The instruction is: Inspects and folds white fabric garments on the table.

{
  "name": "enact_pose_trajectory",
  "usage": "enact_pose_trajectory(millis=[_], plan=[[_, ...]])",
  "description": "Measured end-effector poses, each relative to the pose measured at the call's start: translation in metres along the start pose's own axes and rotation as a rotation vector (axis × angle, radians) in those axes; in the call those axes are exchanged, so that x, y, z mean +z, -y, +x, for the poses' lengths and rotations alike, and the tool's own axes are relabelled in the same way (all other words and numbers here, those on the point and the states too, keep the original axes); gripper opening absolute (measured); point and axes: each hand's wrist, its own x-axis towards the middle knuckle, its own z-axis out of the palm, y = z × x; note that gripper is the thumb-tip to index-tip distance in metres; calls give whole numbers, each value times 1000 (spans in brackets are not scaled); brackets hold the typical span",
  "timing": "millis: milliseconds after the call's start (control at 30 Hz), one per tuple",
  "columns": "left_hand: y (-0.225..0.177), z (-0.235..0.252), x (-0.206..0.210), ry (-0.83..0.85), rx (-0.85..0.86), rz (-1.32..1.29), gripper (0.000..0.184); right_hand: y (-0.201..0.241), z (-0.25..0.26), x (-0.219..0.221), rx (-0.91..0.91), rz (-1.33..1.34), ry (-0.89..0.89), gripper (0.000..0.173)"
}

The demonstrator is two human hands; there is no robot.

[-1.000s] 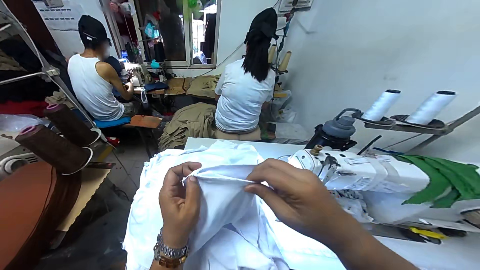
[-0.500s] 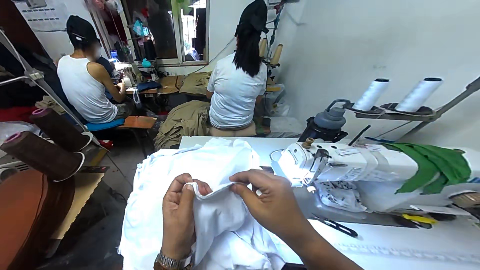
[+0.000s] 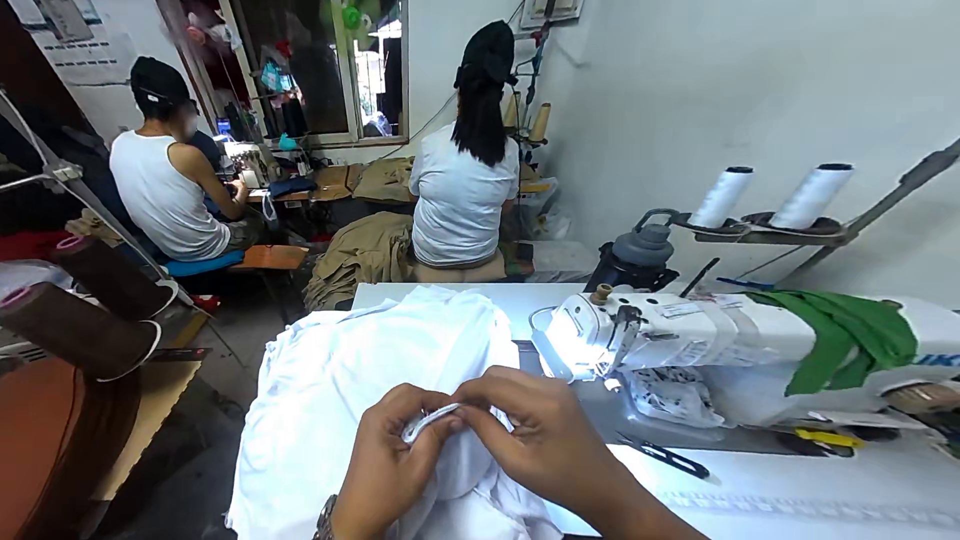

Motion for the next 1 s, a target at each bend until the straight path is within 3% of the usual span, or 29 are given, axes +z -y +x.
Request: enact_pose_trajectory(millis=[100, 233, 267, 367, 433, 567, 733, 867, 1000], plan=[[0, -3, 1, 1, -28, -77, 13, 2, -6, 7, 92, 198, -142, 13], [4, -8, 1, 14, -47, -131, 16, -2, -17, 7, 245, 273, -248, 57], [5, -9, 2, 14, -45, -130, 18, -3, -19, 6, 303, 300, -216, 57], [6, -10, 4, 45, -31, -105, 21, -5, -24, 7, 473, 460, -66, 22], [5, -11, 7, 65, -42, -78, 23, -6, -25, 10, 478, 510, -76, 8], [-1, -16, 20, -15, -88, -65, 22, -5, -29, 19, 312, 349, -159, 9], [3, -18, 26, -132, -146, -134, 14, -5, -32, 18, 249, 259, -137, 13], [6, -19, 27, -121, -186, -191, 13, -6, -32, 9, 399, 323, -79, 13], [12, -19, 26, -114, -219, -237, 15, -9, -33, 2, 618, 570, -44, 16]])
